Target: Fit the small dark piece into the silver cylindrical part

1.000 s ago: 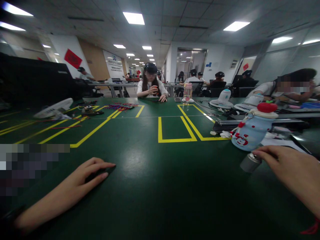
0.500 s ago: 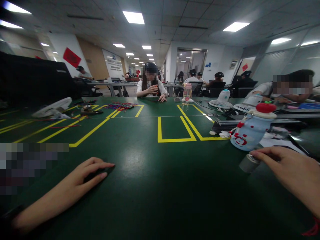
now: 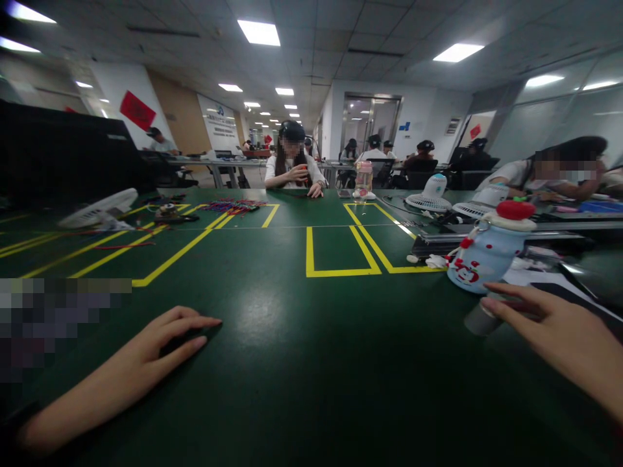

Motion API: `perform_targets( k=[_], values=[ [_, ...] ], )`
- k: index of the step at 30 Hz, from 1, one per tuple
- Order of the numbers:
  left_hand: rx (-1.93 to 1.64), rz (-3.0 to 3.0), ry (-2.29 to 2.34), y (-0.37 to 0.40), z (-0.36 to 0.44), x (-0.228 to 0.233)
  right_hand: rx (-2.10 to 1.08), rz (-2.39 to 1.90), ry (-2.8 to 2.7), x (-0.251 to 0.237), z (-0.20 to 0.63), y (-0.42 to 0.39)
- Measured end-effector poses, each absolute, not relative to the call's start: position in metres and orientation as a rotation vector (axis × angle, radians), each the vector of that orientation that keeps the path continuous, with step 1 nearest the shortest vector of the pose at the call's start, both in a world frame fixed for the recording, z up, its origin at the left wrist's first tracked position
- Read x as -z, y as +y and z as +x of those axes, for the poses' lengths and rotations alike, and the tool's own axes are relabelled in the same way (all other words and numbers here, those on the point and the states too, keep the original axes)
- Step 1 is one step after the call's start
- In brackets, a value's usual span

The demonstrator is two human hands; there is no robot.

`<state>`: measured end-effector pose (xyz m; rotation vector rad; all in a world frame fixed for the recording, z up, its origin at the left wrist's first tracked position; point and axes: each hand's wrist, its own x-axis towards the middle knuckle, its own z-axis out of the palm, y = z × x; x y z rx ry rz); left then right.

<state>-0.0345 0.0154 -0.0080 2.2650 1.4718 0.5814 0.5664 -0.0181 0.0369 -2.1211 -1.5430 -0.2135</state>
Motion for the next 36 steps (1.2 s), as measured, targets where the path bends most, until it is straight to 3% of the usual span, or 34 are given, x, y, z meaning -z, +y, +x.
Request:
perform_targets(
  k=[3, 8, 15, 18, 29, 36],
  values=[
    [-0.577, 2.266, 1.460, 0.016, -0.036, 0.010, -0.182, -2.157, -1.485, -0.037, 0.565, -0.026],
    [-0.571, 2.263, 1.472, 0.016, -0.032, 0.007, 0.010, -2.144, -1.562, -0.044, 0.506, -0.028],
    [-0.539, 2.261, 1.494, 0.014, -0.032, 0.004, -0.521, -1.332, -2.094, -0.040, 0.329, -0.008],
    [-0.519, 2.261, 1.499, 0.014, -0.033, 0.004, -0.587, -1.189, -2.123, -0.028, 0.292, -0.003],
    [-0.857, 2.268, 1.227, 0.013, 0.093, -0.051, -0.780, -1.107, -1.995, -0.006, 0.292, 0.007],
    [-0.914, 2.226, 1.205, 0.017, 0.101, -0.056, -0.717, -1.076, -2.037, -0.011, 0.291, 0.005]
  ],
)
